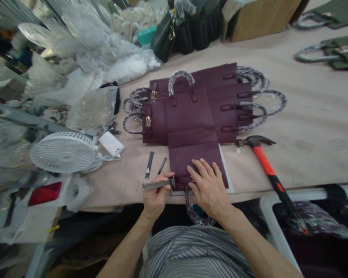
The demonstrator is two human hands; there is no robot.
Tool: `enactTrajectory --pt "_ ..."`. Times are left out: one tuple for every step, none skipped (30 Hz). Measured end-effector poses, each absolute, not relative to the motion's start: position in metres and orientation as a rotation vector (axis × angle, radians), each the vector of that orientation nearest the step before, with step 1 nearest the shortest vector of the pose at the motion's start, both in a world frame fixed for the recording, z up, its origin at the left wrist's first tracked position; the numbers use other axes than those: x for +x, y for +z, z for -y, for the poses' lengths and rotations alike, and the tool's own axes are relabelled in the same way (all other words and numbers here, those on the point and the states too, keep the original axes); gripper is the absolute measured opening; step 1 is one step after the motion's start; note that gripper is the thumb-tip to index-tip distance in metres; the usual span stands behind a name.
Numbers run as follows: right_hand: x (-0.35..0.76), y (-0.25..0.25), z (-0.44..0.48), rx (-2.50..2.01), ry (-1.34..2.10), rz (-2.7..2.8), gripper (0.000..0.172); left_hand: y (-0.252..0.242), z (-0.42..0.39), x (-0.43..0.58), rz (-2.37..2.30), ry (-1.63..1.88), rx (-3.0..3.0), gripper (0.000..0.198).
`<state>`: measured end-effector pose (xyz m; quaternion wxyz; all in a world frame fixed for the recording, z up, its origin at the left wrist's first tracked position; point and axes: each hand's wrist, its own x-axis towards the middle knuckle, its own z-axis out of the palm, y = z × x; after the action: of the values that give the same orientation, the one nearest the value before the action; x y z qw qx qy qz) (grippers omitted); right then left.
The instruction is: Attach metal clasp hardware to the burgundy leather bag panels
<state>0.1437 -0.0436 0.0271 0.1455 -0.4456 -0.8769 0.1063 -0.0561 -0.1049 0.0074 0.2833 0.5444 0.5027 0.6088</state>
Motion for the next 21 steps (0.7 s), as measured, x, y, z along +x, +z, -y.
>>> enactTrajectory --pt "0.144 0.027 0.044 -1.279 0.303 2.525 0.041 0.008 0.104 -0.056 -1.341 1.622 1.493 0.012" --pt "0.144 0.027 0.044 -1.275 0.3 2.522 0.041 0.008 0.104 -0.057 -1.338 1.612 1.53 0.012" --pt "0.144 0.027 0.044 -1.273 0.298 2.518 0.041 0.008 0.103 -0.057 -1.339 1.604 1.562 0.012" --pt "0.144 0.027 0.044 -1.273 0.298 2.516 0.041 0.008 0.103 -0.057 -1.346 1.597 1.586 0.012" --pt "0.144 0.027 0.044 -1.275 0.301 2.514 0.041 0.008 0.102 -0.057 -1.356 1.591 1.604 0.013" --pt "0.144 0.027 0.044 -1.275 0.305 2.512 0.041 0.008 0.102 -0.057 -1.366 1.588 1.617 0.013" --pt "0.144 0.027 0.044 -1.272 0.313 2.512 0.042 0.009 0.101 -0.057 -1.373 1.581 1.628 0.013" --pt "0.144 0.027 0.044 -1.266 0.325 2.511 0.042 0.009 0.1 -0.056 -1.374 1.567 1.644 0.013" --pt "0.145 0.028 0.044 -1.253 0.343 2.509 0.042 0.01 0.098 -0.056 -1.366 1.55 1.664 0.013" --pt "0.146 0.028 0.044 -1.237 0.364 2.503 0.042 0.01 0.097 -0.055 -1.355 1.535 1.689 0.013" --pt "0.148 0.03 0.043 -1.221 0.388 2.486 0.041 0.011 0.095 -0.054 -1.344 1.526 1.716 0.013" --pt "0.151 0.032 0.042 -1.206 0.416 2.458 0.041 0.012 0.094 -0.053 -1.337 1.518 1.742 0.012" --pt "0.155 0.035 0.041 -1.194 0.445 2.417 0.04 0.013 0.092 -0.052 -1.337 1.518 1.765 0.012" --pt "0.161 0.039 0.04 -1.187 0.467 2.363 0.039 0.013 0.092 -0.052 -1.34 1.522 1.786 0.012" --pt "0.168 0.043 0.038 -1.19 0.481 2.306 0.039 0.014 0.091 -0.051 -1.344 1.527 1.805 0.012" --pt "0.176 0.046 0.036 -1.2 0.484 2.252 0.038 0.014 0.091 -0.051 -1.35 1.534 1.821 0.012" --pt "0.186 0.049 0.034 -1.214 0.477 2.212 0.037 0.014 0.091 -0.05 -1.358 1.542 1.834 0.012" --pt "0.196 0.051 0.031 -1.238 0.459 2.182 0.037 0.014 0.092 -0.05 -1.371 1.548 1.845 0.012" --pt "0.208 0.05 0.029 -1.268 0.431 2.162 0.036 0.014 0.092 -0.05 -1.386 1.552 1.852 0.011" --pt "0.219 0.048 0.026 -1.302 0.4 2.148 0.036 0.015 0.093 -0.05 -1.403 1.547 1.855 0.011" --pt "0.231 0.044 0.024 -1.34 0.364 2.134 0.037 0.015 0.093 -0.05 -1.419 1.538 1.856 0.01"
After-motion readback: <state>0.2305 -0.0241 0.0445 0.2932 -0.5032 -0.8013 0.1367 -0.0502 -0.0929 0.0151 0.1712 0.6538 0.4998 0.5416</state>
